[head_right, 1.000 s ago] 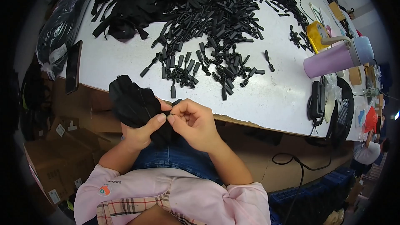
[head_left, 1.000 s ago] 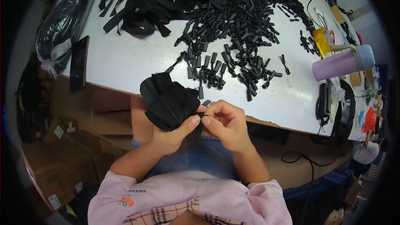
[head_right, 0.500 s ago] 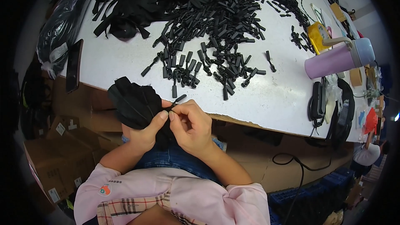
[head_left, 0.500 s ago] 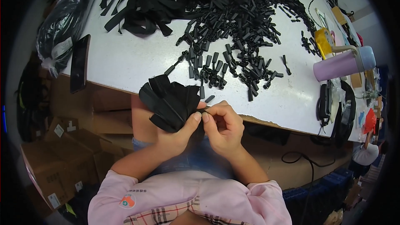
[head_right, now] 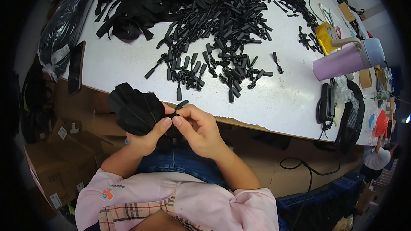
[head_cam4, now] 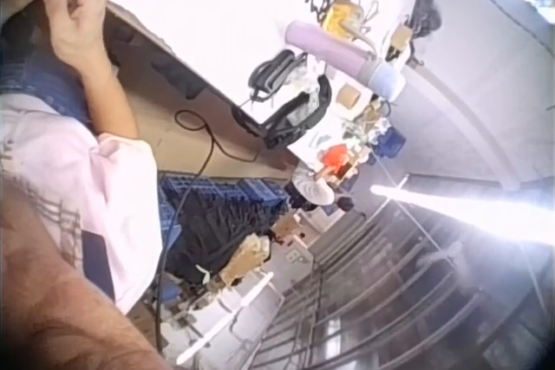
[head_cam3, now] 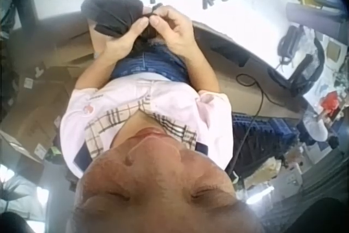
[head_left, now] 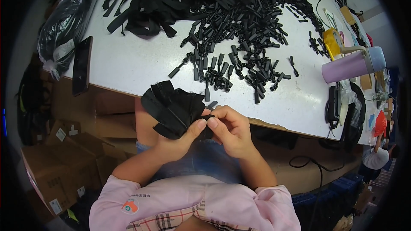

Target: Assembling small plastic components onto black zipper strips.

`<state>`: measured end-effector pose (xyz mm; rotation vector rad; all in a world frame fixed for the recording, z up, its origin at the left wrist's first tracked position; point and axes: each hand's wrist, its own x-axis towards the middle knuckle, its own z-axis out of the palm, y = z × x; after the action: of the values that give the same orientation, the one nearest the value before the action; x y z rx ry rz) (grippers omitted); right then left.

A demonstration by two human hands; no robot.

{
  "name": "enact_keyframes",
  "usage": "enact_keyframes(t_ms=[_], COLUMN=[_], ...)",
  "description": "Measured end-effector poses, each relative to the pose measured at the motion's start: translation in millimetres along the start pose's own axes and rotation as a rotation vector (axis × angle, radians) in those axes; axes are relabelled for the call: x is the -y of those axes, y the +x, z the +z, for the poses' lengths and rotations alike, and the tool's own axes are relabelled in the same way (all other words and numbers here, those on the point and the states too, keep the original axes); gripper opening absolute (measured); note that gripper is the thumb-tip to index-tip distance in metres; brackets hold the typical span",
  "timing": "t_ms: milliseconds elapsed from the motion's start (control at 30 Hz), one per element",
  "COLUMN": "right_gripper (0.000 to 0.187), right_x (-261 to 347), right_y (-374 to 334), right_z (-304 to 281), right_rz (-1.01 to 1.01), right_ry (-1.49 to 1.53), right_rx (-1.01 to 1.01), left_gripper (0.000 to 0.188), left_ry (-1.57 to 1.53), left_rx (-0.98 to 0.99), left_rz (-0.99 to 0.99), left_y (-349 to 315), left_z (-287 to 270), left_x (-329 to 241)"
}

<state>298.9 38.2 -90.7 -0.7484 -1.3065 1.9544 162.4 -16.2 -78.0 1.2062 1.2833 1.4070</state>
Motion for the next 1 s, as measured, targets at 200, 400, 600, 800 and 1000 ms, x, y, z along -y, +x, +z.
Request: enact_keyframes(t_ms=[200,400,600,800,1000], right_gripper=[0.009,0.007,0.015,0.022,0.026], right_x=[-6.1,-1.2,-1.2,0.2,6.0], right_y=[0.7,1.2,9.8,13.0,24.9], right_z=[6.1,10.6,12.5,26.3,20.2], right_rz=[-0.224,-0.323,-0.127,-0.538,-0.792], right_ry=[-0.122,-0.313,-0.487,-0.761,-0.988], right_rx=[-0.039,-0.153,0.272,-0.069,-0.115], left_gripper=[0.014,0.015,0.011,0.011,0.023], left_ry=[0.001,0.061,0.089,-0.221,-0.361], left_rx=[0.012,0.037,-0.202,-0.13,0.0], left_rz=[0.01,-0.097,0.091,-0.264,-0.393], left_y=[3.3,0.2,3.6,8.2,1.2], left_z=[-3.4,-8.6,-10.3,-26.0,-26.9], left_x=[-4.1,-3.6,-1.7,2.1,2.4])
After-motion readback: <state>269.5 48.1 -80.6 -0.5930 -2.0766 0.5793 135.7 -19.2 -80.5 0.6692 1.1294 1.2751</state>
